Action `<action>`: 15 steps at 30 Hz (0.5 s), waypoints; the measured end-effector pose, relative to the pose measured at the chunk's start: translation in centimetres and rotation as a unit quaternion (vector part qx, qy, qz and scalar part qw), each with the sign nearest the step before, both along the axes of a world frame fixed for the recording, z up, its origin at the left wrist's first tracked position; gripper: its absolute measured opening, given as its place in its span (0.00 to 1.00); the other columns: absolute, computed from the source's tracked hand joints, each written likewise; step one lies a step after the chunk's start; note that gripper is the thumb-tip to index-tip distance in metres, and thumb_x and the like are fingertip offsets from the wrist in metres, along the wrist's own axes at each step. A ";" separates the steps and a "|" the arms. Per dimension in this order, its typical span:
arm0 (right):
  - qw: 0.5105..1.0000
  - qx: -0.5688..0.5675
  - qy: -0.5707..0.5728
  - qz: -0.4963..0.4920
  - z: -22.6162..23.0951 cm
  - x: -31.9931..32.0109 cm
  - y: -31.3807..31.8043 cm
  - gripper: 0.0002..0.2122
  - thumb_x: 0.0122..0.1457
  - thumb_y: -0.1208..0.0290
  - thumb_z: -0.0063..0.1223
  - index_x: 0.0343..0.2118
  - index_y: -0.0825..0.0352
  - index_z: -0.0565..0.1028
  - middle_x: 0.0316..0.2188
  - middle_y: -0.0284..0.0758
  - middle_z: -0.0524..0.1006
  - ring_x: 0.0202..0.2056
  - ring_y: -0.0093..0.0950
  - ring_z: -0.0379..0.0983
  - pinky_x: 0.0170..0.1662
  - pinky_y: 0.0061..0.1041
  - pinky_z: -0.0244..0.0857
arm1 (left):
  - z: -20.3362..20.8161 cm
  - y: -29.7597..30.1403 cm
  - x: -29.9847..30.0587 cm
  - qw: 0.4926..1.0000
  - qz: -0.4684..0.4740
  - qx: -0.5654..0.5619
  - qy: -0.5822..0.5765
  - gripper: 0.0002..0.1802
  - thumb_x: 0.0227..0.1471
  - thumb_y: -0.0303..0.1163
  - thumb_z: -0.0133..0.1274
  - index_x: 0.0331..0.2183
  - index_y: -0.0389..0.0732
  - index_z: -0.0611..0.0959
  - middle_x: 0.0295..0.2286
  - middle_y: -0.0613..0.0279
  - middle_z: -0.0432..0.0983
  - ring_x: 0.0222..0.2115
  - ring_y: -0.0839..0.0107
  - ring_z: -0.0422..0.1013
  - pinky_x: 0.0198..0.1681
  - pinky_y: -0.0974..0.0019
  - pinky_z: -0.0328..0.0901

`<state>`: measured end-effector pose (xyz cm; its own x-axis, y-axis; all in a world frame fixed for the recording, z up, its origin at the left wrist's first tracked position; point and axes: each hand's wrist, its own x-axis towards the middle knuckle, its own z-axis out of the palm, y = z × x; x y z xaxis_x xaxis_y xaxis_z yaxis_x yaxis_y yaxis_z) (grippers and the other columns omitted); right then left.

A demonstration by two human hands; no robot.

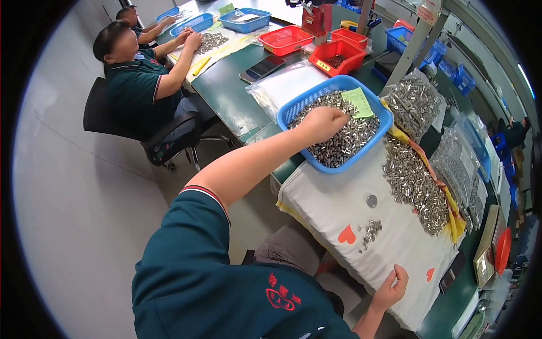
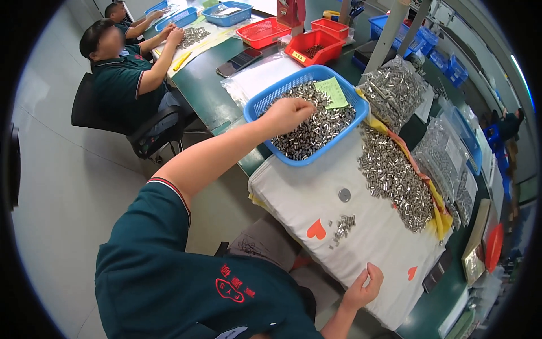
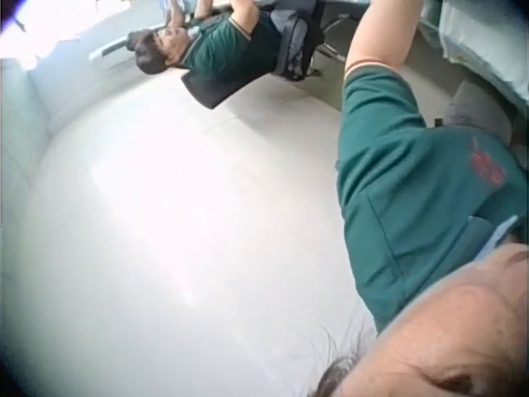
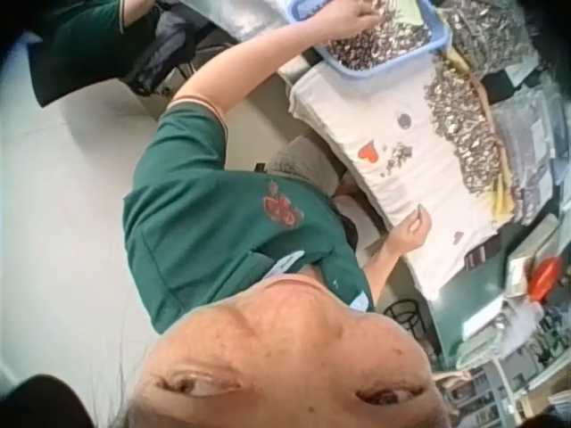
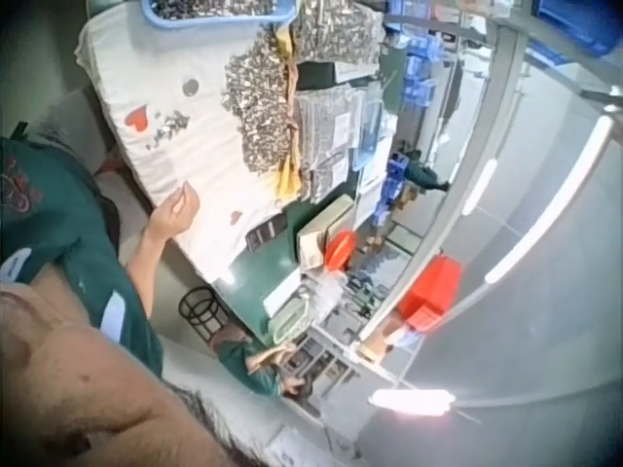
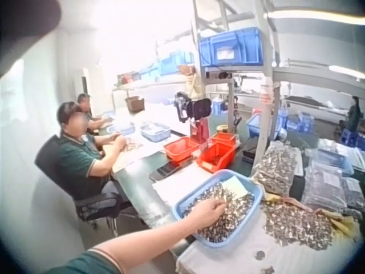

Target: Inspecting and sorting small metal components on a workbench in a factory setting.

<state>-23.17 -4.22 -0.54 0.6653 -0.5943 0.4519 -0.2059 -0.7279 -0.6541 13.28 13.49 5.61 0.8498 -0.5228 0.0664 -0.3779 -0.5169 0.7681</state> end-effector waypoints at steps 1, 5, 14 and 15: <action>1.000 0.001 0.001 -0.010 0.0 -0.2 -0.1 0.07 0.49 0.84 0.43 0.31 0.72 0.71 0.31 0.38 0.71 0.34 0.31 0.67 0.40 0.25 0.60 | -0.6 0.0 0.0 0.996 -0.042 0.042 -0.063 0.13 0.45 0.36 0.48 0.33 0.40 0.78 0.32 0.58 0.73 0.35 0.65 0.70 0.40 0.64 0.63; 1.000 0.014 -0.007 -0.020 -0.4 -0.4 -0.7 0.06 0.49 0.83 0.43 0.31 0.72 0.70 0.30 0.38 0.71 0.33 0.31 0.67 0.39 0.25 0.61 | -0.7 0.9 -0.6 0.962 -0.086 -0.036 -0.256 0.12 0.41 0.36 0.51 0.30 0.40 0.80 0.26 0.59 0.75 0.30 0.62 0.71 0.37 0.65 0.65; 0.899 0.408 -0.157 0.026 0.9 0.5 -3.3 0.15 0.58 0.71 0.37 0.14 0.62 0.53 0.10 0.24 0.50 0.14 0.15 0.44 0.17 0.16 0.40 | 6.4 9.2 -0.8 0.596 -0.094 -0.693 0.395 0.21 0.48 0.34 0.45 0.09 0.49 0.60 0.09 0.75 0.47 0.10 0.83 0.47 0.16 0.76 0.46; 0.887 0.430 -0.165 0.048 1.0 0.8 -3.3 0.17 0.59 0.69 0.37 0.14 0.60 0.50 0.09 0.23 0.46 0.13 0.14 0.41 0.16 0.17 0.38 | 6.4 9.5 -1.1 0.594 -0.096 -0.694 0.395 0.21 0.48 0.34 0.45 0.09 0.49 0.60 0.09 0.75 0.47 0.10 0.83 0.47 0.16 0.76 0.46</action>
<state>-22.38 -7.48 0.48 0.6475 -0.7611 0.0397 0.1361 0.0642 -0.9886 12.19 23.03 12.00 0.8359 -0.5229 0.1669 0.4345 0.8161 0.3809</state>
